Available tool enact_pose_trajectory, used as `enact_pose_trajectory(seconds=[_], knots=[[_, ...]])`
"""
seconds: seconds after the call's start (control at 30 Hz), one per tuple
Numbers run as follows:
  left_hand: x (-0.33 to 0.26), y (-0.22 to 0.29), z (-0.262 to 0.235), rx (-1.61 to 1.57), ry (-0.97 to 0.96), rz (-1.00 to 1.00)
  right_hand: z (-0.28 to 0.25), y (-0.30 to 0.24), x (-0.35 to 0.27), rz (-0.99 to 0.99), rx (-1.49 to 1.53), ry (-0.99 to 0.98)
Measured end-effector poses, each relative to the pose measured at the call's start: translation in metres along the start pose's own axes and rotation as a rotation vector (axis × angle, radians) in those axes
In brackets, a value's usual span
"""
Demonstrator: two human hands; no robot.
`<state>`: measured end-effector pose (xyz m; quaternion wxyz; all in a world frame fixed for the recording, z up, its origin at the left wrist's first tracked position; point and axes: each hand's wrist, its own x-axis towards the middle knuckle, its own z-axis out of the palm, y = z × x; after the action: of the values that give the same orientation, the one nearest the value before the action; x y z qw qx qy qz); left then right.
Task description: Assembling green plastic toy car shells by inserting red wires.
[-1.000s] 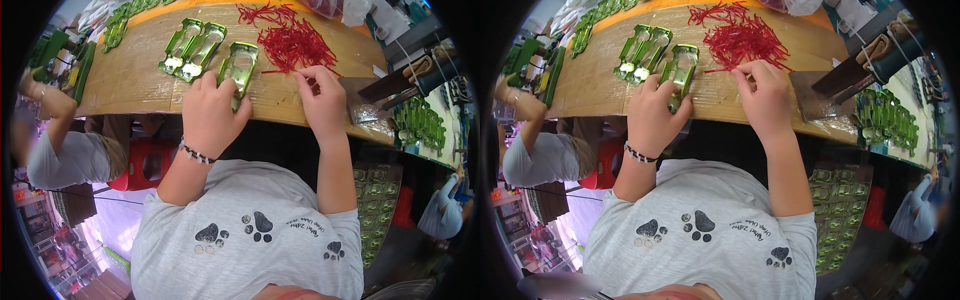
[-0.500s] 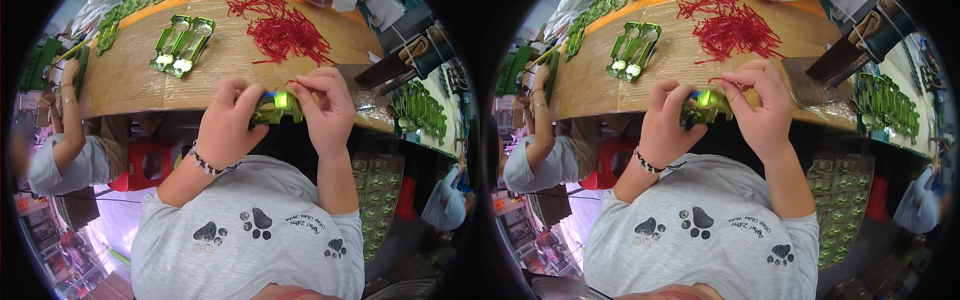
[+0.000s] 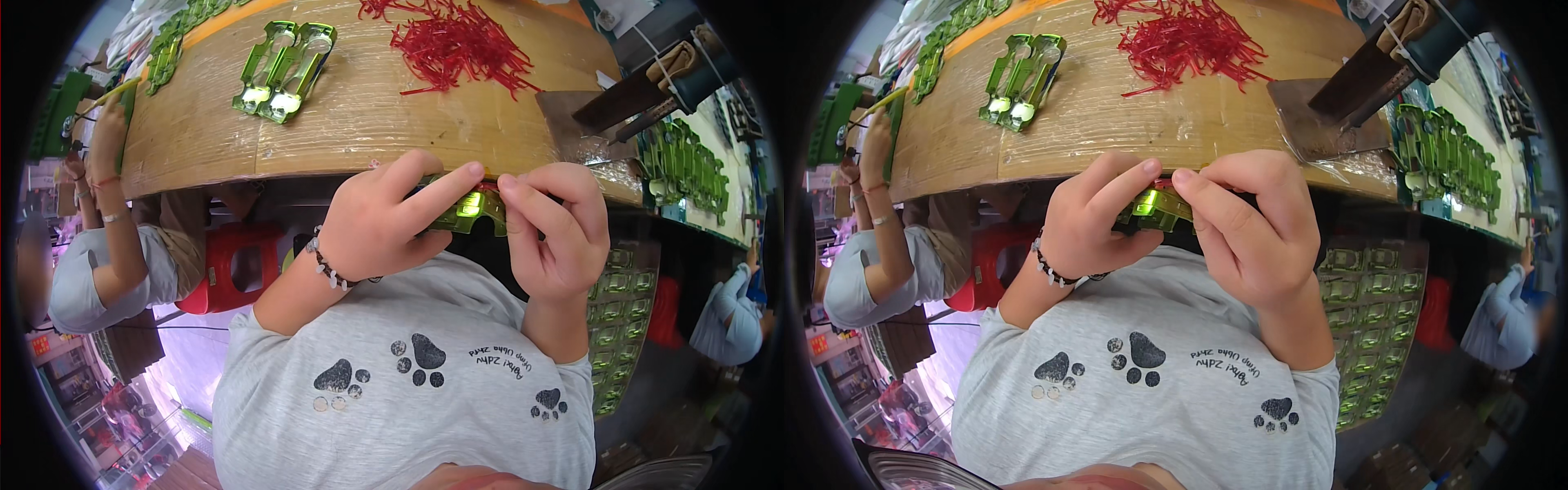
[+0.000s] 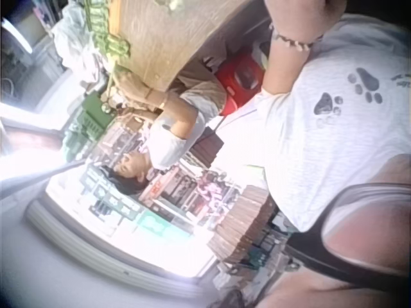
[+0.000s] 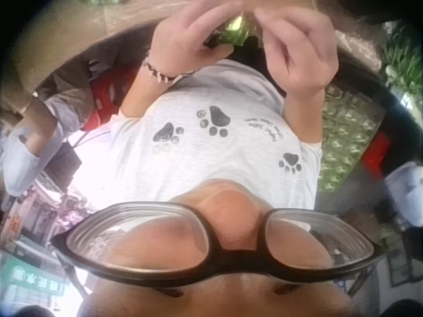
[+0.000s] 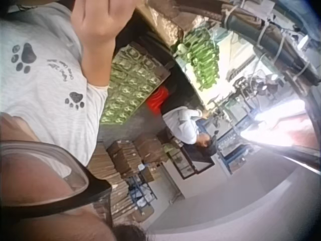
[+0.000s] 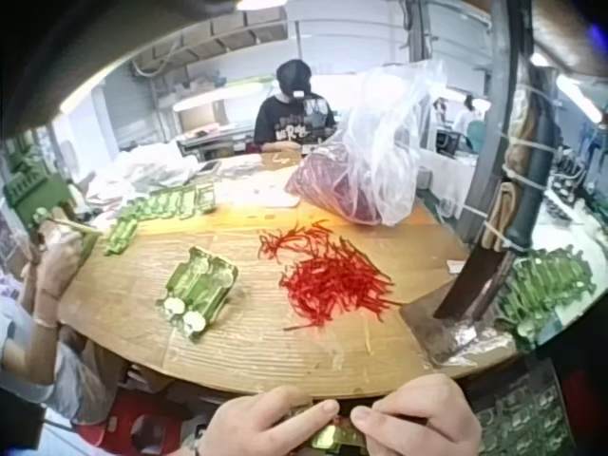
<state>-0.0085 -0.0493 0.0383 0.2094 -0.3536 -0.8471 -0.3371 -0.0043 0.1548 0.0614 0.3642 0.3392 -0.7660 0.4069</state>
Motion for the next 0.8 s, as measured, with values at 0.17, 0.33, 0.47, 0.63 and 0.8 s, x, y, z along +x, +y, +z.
enact_pose_trajectory(seconds=[0.17, 0.33, 0.47, 0.63, 0.8], knots=[[-0.001, -0.001, 0.001, -0.018, 0.007, 0.031, -0.001, -0.005, -0.002, 0.032, -0.040, -0.015], [0.000, 0.003, -0.003, -0.039, 0.012, 0.004, -0.002, -0.006, -0.004, 0.058, -0.024, -0.015], [0.000, 0.002, -0.004, -0.055, -0.001, -0.007, -0.006, -0.003, 0.000, -0.012, -0.094, -0.061], [-0.001, -0.002, -0.002, -0.050, -0.058, 0.061, -0.001, -0.009, -0.006, 0.217, -0.001, -0.008], [0.000, 0.001, -0.002, -0.350, -0.145, -0.050, 0.004, -0.013, -0.013, 0.372, 0.592, 0.143]])
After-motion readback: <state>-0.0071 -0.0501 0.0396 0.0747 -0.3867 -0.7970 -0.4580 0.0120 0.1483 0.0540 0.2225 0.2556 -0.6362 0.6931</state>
